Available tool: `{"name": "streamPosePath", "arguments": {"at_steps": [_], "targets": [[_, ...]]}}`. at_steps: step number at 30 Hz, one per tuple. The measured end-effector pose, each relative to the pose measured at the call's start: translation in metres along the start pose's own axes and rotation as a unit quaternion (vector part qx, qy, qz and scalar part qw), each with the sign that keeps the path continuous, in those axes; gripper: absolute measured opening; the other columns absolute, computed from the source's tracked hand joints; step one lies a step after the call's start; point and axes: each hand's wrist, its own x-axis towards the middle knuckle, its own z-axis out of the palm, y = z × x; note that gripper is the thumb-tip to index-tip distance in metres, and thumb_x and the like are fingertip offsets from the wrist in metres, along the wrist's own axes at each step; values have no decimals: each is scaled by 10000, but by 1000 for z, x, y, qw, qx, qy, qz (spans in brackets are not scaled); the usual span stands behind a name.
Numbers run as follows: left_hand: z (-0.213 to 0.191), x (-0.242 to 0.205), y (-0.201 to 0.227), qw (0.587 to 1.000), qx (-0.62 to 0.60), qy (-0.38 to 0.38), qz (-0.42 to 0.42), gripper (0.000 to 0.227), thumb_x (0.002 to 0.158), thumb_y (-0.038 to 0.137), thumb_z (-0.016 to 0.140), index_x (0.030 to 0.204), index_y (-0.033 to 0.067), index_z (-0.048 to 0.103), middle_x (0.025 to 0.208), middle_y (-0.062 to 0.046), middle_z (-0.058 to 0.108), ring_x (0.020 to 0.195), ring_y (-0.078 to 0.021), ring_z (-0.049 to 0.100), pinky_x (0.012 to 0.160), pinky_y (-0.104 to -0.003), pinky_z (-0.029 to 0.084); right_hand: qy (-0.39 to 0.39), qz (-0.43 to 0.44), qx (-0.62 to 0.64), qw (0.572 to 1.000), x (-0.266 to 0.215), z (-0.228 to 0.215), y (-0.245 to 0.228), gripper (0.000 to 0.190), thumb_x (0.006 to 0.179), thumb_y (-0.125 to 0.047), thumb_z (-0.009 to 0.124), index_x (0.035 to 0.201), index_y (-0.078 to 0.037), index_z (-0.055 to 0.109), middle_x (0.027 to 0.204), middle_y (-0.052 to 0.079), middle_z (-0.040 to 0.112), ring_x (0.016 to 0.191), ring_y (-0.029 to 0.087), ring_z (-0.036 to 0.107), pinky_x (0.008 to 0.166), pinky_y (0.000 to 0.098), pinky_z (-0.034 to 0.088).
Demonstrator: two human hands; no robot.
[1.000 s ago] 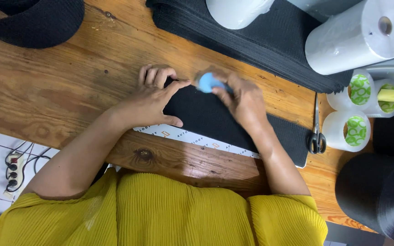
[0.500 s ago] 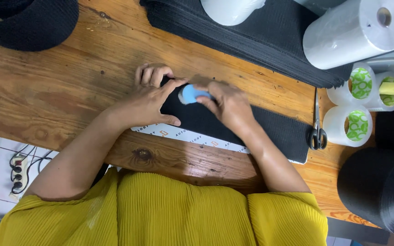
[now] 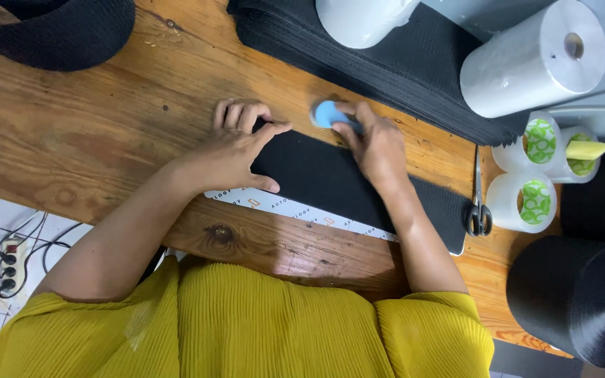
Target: Smoothing a black strap using a blue tool on a wooden workbench
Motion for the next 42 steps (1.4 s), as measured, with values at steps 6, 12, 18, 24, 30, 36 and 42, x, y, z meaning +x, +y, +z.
{"name": "streamPosePath", "arguments": {"at_steps": [6,12,18,24,30,36,42], "targets": [[2,0,-2,1000,13,4,-6,1020,647,743,778,1406,144,450,1297,-114,301,1263,-393,271,1143,-592,22,-165,-55,188,967,-15,-22,-70,253,894,-263,749,1123,-161,715,951,184,770,918,406,736,916,532,550],[0,-1,0,1000,12,3,-9,1021,662,780,746,1407,152,443,1306,-106,305,1267,-389,282,1138,-594,26,-100,-7,107,989,-7,-22,-21,284,905,-309,792,1157,-199,721,959,141,741,981,399,689,926,534,528],[0,-1,2,1000,13,9,-10,1000,647,731,781,1400,161,452,1281,-106,309,1254,-388,274,1135,-589,25,-155,-53,174,971,-10,-23,-35,268,888,-259,796,1144,-203,739,938,178,733,938,408,703,817,521,561],[2,-2,0,1000,7,18,-6,1011,646,757,769,1393,147,466,1282,-108,312,1245,-382,281,1141,-585,30,-147,-43,167,974,-7,-37,-39,245,894,-194,799,1133,-188,750,915,115,761,911,340,728,856,459,577],[3,0,-2,1000,14,20,1,1023,646,790,744,1398,153,468,1278,-107,314,1242,-381,285,1142,-579,37,-163,-70,172,969,-1,-35,-31,254,903,-201,783,1154,-201,738,942,137,745,901,370,706,784,468,572],[3,-1,-1,1000,10,10,-5,1027,663,815,718,1405,152,465,1289,-106,317,1243,-382,293,1143,-583,29,-169,-66,184,966,-12,-40,-31,293,839,-192,840,1115,-197,742,918,110,757,888,354,713,772,483,578],[5,-2,-2,999,9,34,7,1020,688,847,669,1404,148,467,1287,-102,308,1229,-386,291,1143,-596,41,-293,-3,219,931,-4,-47,-31,302,903,-266,762,1190,-178,730,950,186,760,792,356,706,693,430,580]]}}
